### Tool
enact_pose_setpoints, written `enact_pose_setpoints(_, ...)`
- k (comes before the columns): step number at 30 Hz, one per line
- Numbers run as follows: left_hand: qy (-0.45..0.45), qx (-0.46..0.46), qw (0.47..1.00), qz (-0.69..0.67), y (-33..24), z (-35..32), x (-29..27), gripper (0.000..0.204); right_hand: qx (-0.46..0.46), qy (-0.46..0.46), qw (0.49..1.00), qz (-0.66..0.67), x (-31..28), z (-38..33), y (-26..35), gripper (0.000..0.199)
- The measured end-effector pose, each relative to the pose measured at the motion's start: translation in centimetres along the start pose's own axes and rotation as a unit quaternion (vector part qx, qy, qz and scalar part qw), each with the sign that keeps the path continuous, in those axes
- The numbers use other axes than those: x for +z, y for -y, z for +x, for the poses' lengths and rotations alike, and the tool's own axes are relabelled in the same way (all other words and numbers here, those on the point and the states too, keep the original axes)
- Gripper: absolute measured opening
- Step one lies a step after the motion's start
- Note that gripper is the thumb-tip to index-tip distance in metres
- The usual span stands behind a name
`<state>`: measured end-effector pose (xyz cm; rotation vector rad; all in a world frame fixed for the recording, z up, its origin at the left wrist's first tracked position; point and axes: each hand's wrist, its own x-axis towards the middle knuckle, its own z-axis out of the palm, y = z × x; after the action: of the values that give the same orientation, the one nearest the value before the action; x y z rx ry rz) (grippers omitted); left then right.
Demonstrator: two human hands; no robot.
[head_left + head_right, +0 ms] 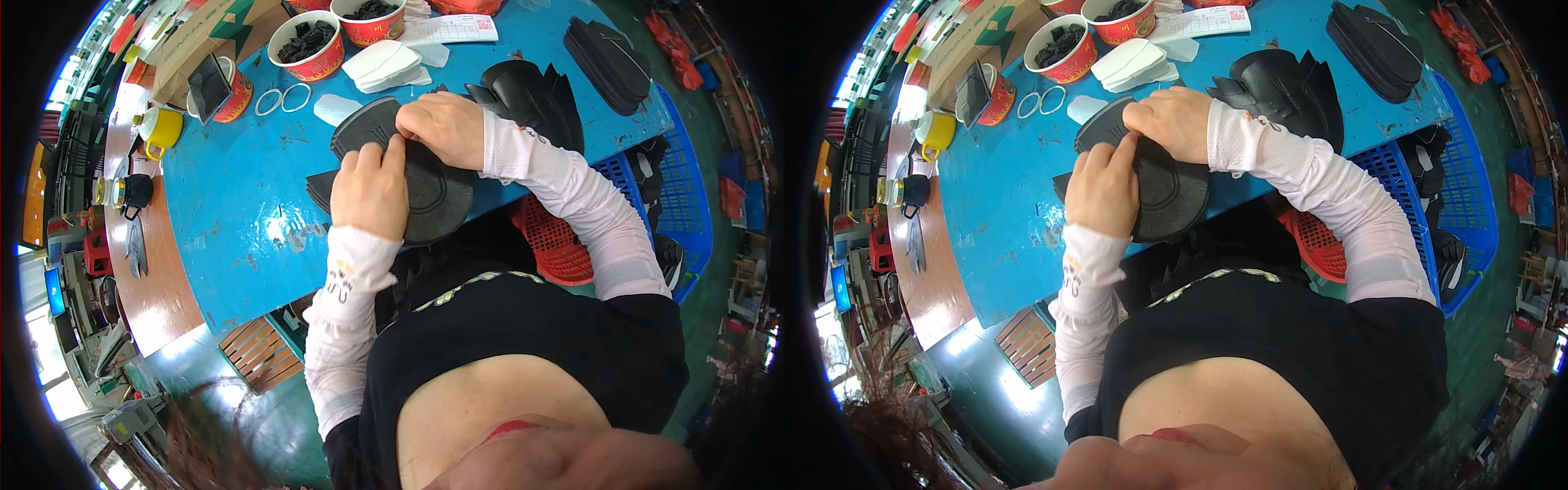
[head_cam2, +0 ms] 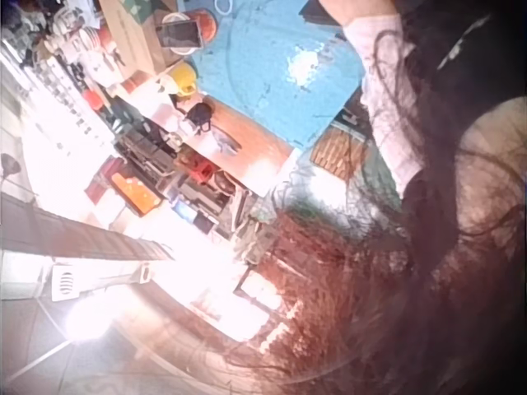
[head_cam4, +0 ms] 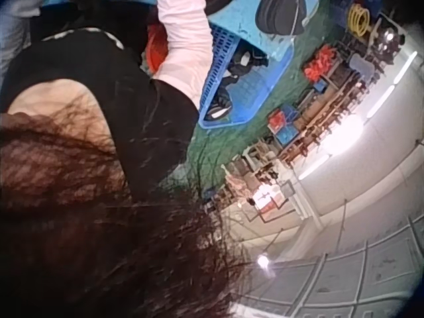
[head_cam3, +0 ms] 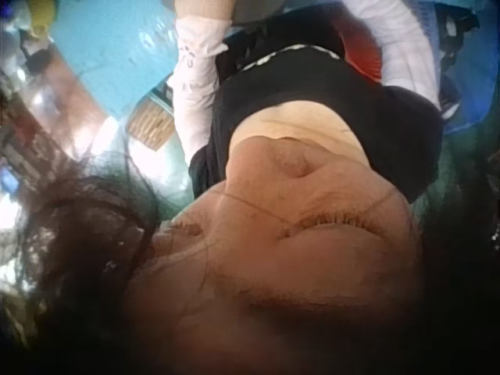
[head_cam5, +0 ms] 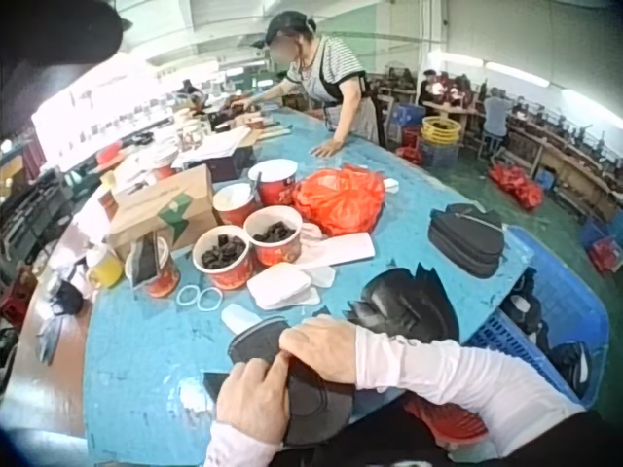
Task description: The person assembles shoe components by picking up small inserts and attaching them into the shoe uppers by hand, pressing each piece into place.
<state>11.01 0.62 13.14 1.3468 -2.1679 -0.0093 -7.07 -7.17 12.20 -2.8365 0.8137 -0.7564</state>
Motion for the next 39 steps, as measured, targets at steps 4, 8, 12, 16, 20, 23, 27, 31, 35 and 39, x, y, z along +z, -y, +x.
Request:
enact_pose_setpoints(4, 0.044, 0.019, 0.993, 0.108, -0.2, 0.3, 1.1, 0.031, -0.031, -0.093, 0.994, 0.049, 0.4, -0.8, -0.9, 0.009)
enact_pose_setpoints(8, 0.025, 0.015, 0.991, 0.13, -0.5, 0.0, 1.2, 0.033, -0.013, -0.086, 0.996, -0.021, -0.4, -1.9, 0.0, 0.004)
enact_pose_setpoints(12, 0.028, 0.005, 0.993, 0.111, -0.5, 0.1, 1.2, 0.035, 0.034, 0.018, 0.993, -0.111, -0.5, -2.1, 1.1, 0.016)
enact_pose_setpoints(16, -0.035, -0.017, 0.997, 0.061, -0.1, -1.3, 0.8, 0.028, 0.046, -0.098, 0.994, -0.007, -0.6, -2.8, 0.7, 0.015)
enact_pose_setpoints(20, -0.124, -0.231, 0.812, -0.521, -1.3, -5.8, 0.2, 0.018, 0.153, -0.147, 0.945, 0.25, -2.6, -4.2, 6.2, 0.016)
enact_pose_setpoints(23, -0.119, -0.196, 0.777, -0.586, -2.7, -7.6, 0.7, 0.019, 0.173, -0.12, 0.902, 0.377, -1.6, -4.5, 9.8, 0.014)
enact_pose_setpoints(27, -0.164, -0.212, 0.745, -0.611, -3.3, -8.8, 1.2, 0.021, 0.222, -0.089, 0.874, 0.422, -1.2, -4.7, 11.1, 0.015)
enact_pose_setpoints(31, -0.183, -0.168, 0.795, -0.553, -3.0, -9.2, 1.6, 0.019, 0.2, -0.064, 0.903, 0.375, -1.3, -4.7, 11.2, 0.013)
enact_pose_setpoints(35, -0.161, -0.125, 0.834, -0.513, -3.0, -9.0, 1.2, 0.019, 0.235, -0.032, 0.856, 0.459, -1.5, -5.1, 10.9, 0.016)
enact_pose_setpoints(39, -0.155, -0.105, 0.856, -0.482, -3.2, -8.4, 0.4, 0.022, 0.189, -0.058, 0.874, 0.443, -0.8, -5.2, 10.8, 0.018)
